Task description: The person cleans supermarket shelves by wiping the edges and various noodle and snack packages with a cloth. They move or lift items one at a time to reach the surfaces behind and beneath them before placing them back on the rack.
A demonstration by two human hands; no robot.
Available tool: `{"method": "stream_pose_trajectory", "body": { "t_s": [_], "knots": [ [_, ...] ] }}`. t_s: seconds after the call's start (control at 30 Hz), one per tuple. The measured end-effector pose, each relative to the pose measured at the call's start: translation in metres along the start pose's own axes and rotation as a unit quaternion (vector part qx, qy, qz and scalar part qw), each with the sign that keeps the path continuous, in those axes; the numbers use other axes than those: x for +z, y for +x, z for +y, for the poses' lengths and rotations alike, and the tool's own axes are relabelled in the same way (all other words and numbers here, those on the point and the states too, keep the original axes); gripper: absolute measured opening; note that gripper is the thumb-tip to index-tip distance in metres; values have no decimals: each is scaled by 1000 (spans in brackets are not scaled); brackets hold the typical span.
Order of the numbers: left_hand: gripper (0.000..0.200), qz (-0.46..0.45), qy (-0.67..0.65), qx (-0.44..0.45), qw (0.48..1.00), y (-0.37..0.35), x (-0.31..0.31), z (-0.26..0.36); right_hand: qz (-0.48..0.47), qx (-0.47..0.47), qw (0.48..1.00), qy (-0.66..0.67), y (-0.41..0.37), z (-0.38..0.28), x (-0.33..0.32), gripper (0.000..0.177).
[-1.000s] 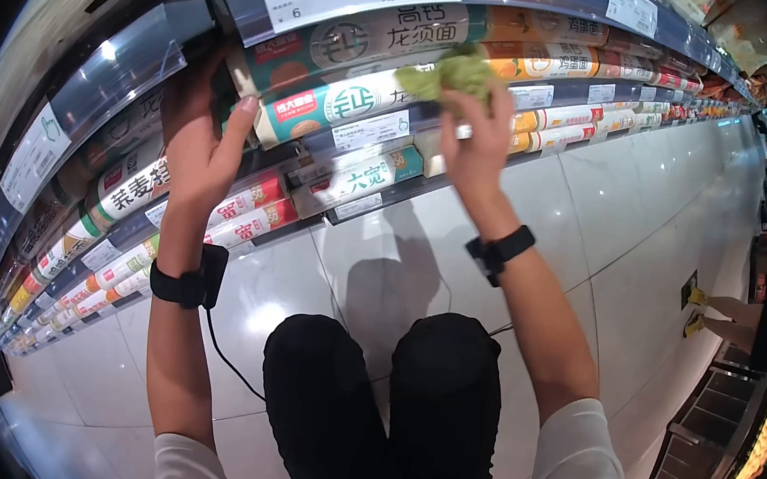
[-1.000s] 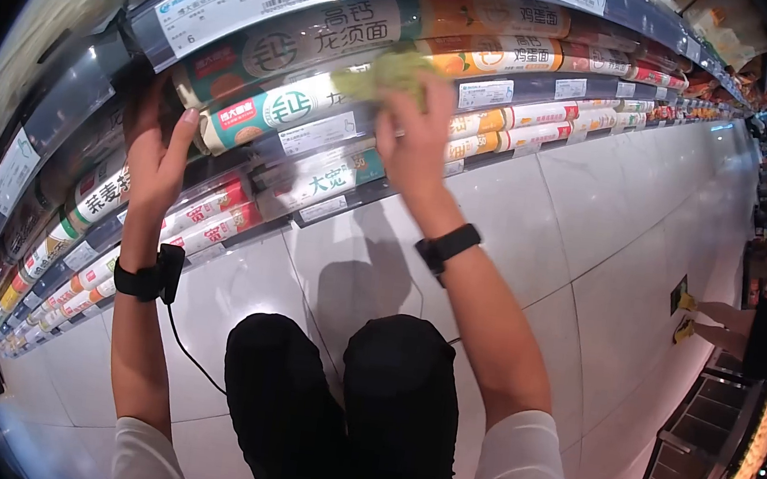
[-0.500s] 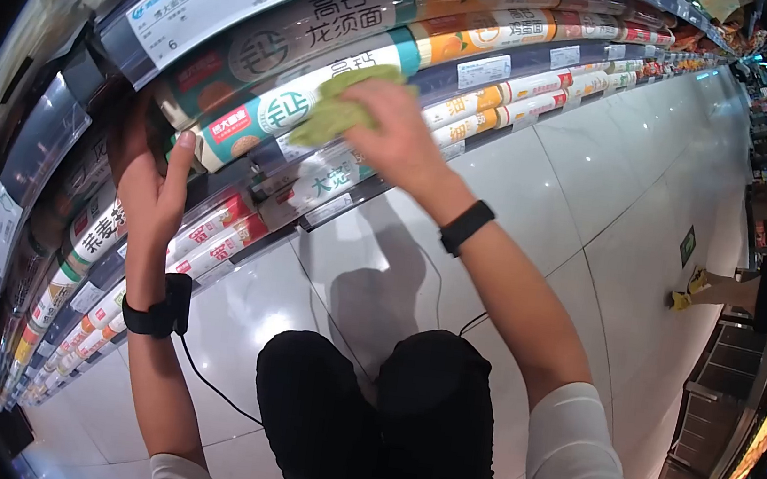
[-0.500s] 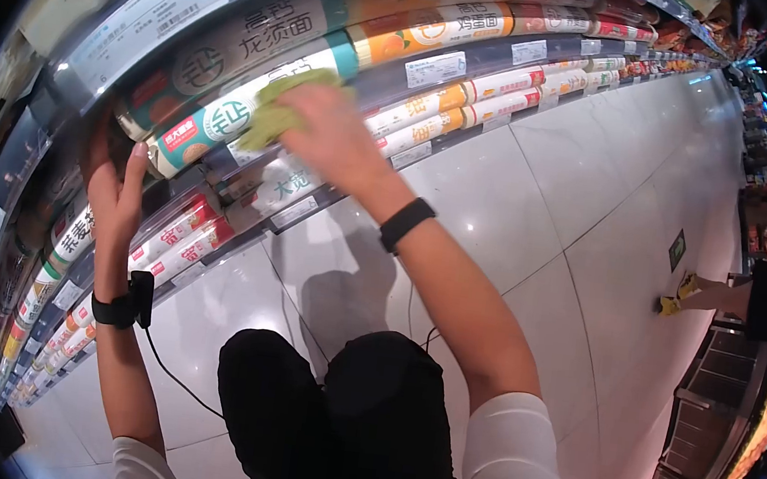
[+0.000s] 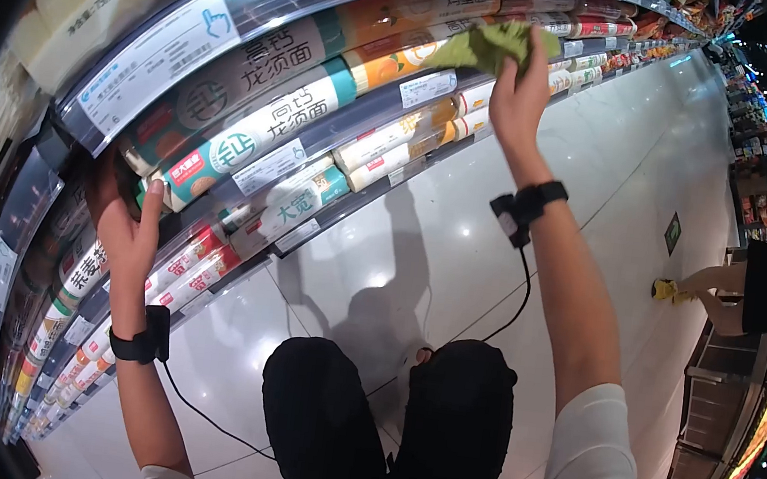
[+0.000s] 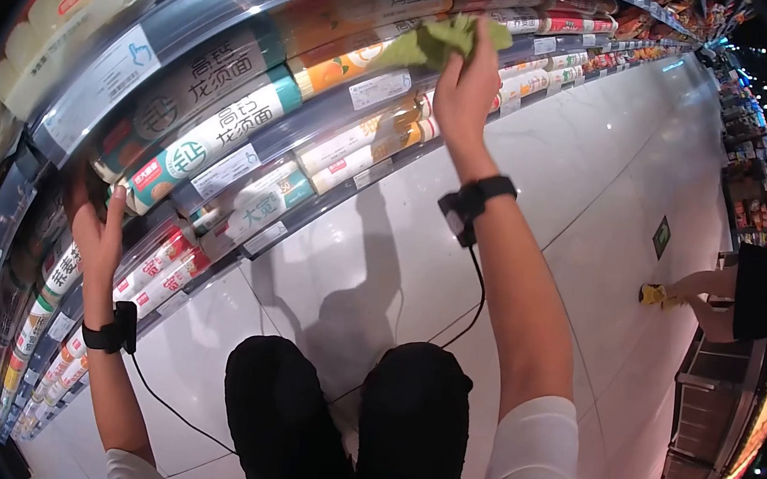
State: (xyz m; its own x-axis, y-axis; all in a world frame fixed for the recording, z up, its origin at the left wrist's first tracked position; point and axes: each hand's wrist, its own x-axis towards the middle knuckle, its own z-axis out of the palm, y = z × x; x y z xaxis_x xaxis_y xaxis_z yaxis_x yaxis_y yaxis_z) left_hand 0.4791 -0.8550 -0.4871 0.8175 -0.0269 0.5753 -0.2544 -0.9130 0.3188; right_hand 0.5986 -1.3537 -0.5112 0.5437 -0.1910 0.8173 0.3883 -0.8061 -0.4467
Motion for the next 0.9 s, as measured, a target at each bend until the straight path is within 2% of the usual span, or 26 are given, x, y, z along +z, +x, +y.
{"method": "stream_pose_trajectory", "body": {
  "t_s": [0.03,0.1,0.17,0.2,0.23,0.27,0.33,0.37,0.47,0.53,0.6,0.7,0.8,0.83,0.9],
  "knots": [
    [69,-1,-4,4,1000,0,0,0,0,-1,1000,3,16,0,6,58],
    [69,5,7,9,1000,-1,1,-6,20,90,991,100,36,-3,18,51],
    [67,3,12,11,1000,-1,1,0,-72,76,993,52,33,-7,33,36],
    [67,2,12,11,1000,-1,2,1,-94,42,993,54,12,-6,53,24],
    [67,3,26,13,1000,-1,3,-3,-95,-14,995,41,-8,-28,61,28],
    [66,4,42,12,999,-3,3,-6,-82,-28,994,61,-27,-52,68,36],
    [66,8,41,10,999,-3,5,-7,-81,-91,991,60,-63,-90,73,41],
    [66,9,30,1,1000,-4,6,-9,-80,-89,991,60,-67,-95,71,41],
    [66,2,-15,-25,1000,-6,7,-6,-126,-127,974,137,-56,-90,63,41],
    [66,7,-5,-17,1000,-5,8,-7,-178,-245,941,149,-32,-57,51,39],
    [66,8,-13,-23,1000,-7,9,-9,-118,-194,970,84,-10,-19,39,41],
    [69,17,40,1,999,-6,10,-10,-41,-17,998,51,11,36,31,39],
    [71,29,68,12,997,-9,12,-16,-45,-26,997,51,5,37,35,39],
    [71,31,71,13,997,-10,11,-18,-73,-26,994,78,-2,17,35,45],
    [70,22,76,11,997,-12,10,-25,-78,-109,982,132,-23,-16,54,49]
  ]
}}
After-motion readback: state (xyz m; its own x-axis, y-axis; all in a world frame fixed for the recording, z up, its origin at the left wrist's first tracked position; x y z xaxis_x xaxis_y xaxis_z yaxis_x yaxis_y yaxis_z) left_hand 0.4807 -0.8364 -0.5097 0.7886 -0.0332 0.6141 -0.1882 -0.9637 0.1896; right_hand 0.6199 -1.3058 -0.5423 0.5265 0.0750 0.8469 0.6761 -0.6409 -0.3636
